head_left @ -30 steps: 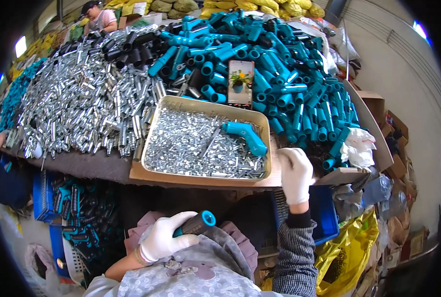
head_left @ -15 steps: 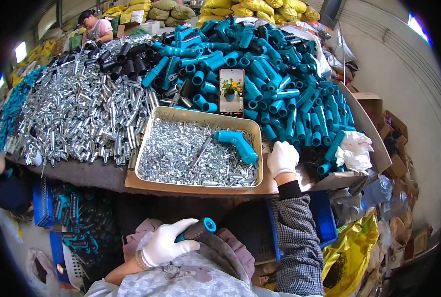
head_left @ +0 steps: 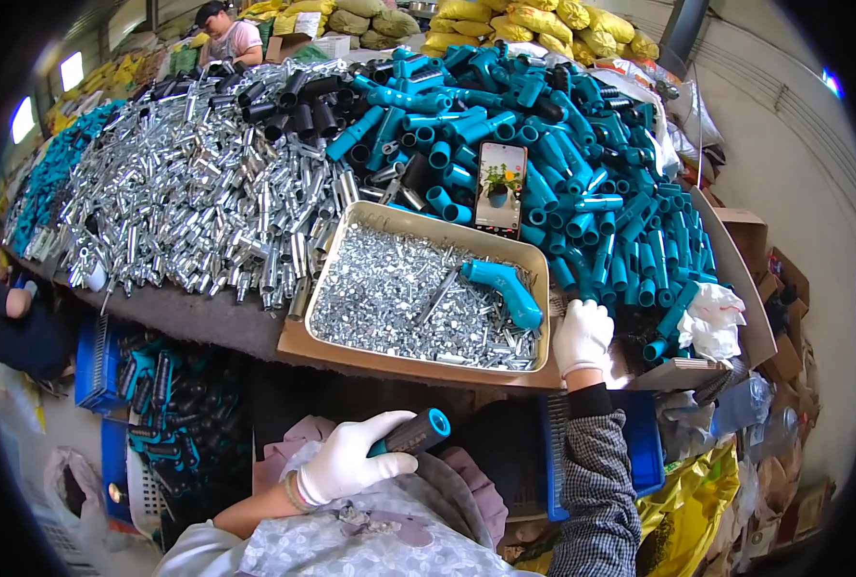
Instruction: Assembling metal tubes and plastic joints into hardware components at a manufacturing workbench.
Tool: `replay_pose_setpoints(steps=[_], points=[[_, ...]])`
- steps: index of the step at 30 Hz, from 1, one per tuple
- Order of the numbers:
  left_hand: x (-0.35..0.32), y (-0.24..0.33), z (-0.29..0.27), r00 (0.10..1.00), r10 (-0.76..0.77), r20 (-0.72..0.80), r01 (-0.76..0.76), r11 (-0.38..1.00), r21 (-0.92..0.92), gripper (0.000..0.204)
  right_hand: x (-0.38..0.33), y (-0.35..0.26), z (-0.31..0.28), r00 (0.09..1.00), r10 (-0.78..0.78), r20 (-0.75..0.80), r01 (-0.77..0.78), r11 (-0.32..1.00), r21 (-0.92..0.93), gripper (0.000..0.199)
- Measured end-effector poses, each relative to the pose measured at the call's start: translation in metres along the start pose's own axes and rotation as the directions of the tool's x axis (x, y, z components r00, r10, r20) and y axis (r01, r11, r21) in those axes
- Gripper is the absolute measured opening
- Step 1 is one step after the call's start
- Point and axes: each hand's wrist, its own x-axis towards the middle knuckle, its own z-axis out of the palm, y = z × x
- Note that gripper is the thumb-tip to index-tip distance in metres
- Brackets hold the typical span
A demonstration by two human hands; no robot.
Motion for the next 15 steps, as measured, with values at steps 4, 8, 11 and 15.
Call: replay_pose_setpoints(steps=[4, 8, 11, 15], points=[[-0.004, 0.004, -0.004, 1.000, -0.007, -0.004, 0.007, 1.000, 0.015, 0.058, 0.011, 0.004, 0.006, 1.000, 0.012, -0.024, -0.012, 1.000, 0.019, 0.005], [-0.005, 0.004, -0.005, 0.999, 0.019, -0.043, -0.019, 1.000, 0.013, 0.058, 0.014, 0.004, 0.006, 0.996, 0.086, -0.027, -0.084, 0.995, 0.058, 0.007], [-0.003, 0.005, -0.009, 0.999, -0.029, -0.031, 0.030, 0.999, 0.028, 0.058, 0.009, 0.001, -0.003, 0.999, 0.030, -0.009, -0.030, 0.999, 0.040, 0.013], [-0.005, 0.002, -0.008, 0.999, 0.008, -0.049, -0.009, 1.000, -0.010, 0.058, 0.000, -0.006, -0.006, 0.997, -0.027, -0.066, 0.029, 0.999, 0.029, 0.020]])
